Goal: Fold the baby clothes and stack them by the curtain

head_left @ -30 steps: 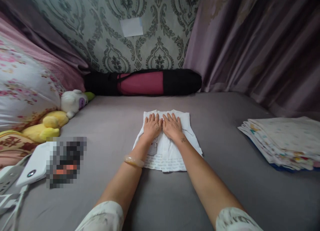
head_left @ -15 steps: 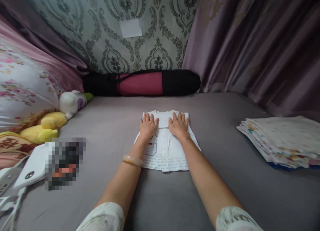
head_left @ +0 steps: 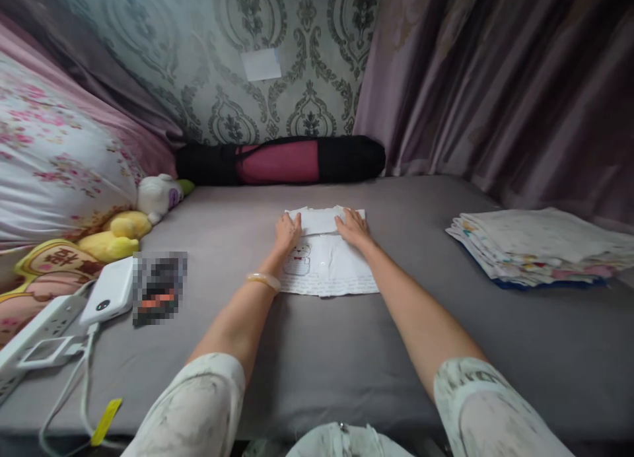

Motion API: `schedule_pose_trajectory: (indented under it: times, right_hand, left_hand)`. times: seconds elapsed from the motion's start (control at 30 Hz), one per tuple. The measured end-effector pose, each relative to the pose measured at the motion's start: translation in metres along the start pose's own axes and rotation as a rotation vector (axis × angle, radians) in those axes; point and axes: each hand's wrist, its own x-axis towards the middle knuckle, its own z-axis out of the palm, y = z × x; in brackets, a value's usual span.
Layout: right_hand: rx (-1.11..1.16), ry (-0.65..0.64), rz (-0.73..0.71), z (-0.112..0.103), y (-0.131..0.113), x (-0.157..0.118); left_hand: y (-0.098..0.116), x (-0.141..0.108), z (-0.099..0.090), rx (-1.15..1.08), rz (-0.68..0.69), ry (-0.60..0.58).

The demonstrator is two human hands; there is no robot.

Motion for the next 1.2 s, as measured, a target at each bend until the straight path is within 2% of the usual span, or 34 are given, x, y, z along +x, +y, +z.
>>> schedule_pose_trajectory:
  times: [0.1,0.2,0.27,0.33,0.43,0.5,0.6,0.67,0.93,1.1,1.17,1.2]
  right_hand:
    - [0.005,0.024,-0.026,-0.011,0.024,-0.014]
    - [-0.067,0.038,-0.085,-0.016,0.048,-0.041]
    - [-0.140,0.042,-0.117,-0.017,0.056,-0.062]
    - [-0.223,0.043,-0.172,-0.018,0.054,-0.081]
    - [-0.291,-0.013,-0.343,-0.018,0.036,-0.101]
    - [-0.274,-0.078,-0.443,-0.015,0.022,-0.108]
    - [-0.235,-0.169,-0.510,-0.010,0.009,-0.112]
    - [-0.224,-0.206,-0.528,-0.008,0.008,-0.115]
    - [-0.183,-0.317,-0.627,-0.015,0.014,-0.143]
    - [-0.081,-0.421,-0.684,-0.032,0.015,-0.182]
    - [0.016,-0.494,-0.705,-0.045,0.018,-0.197]
    - [0.083,-0.535,-0.715,-0.052,0.021,-0.201]
  left_hand:
    - [-0.021,-0.009,-0.015,0.014,-0.005,-0.051]
    - [-0.043,-0.028,-0.031,0.078,0.087,-0.084]
    - [-0.052,-0.044,-0.039,0.142,0.153,-0.107]
    - [-0.050,-0.059,-0.044,0.184,0.217,-0.114]
    - [-0.030,-0.078,-0.045,0.172,0.405,-0.152]
    - [-0.011,-0.089,-0.042,0.143,0.535,-0.222]
    - [0.008,-0.102,-0.037,0.123,0.607,-0.373]
    - [0.009,-0.107,-0.035,0.112,0.622,-0.450]
    - [-0.018,-0.113,-0.041,0.059,0.654,-0.559]
    - [-0.025,-0.131,-0.058,-0.002,0.683,-0.556]
    - [-0.036,-0.135,-0.064,-0.074,0.705,-0.476]
    - [-0.045,-0.135,-0.067,-0.114,0.684,-0.394]
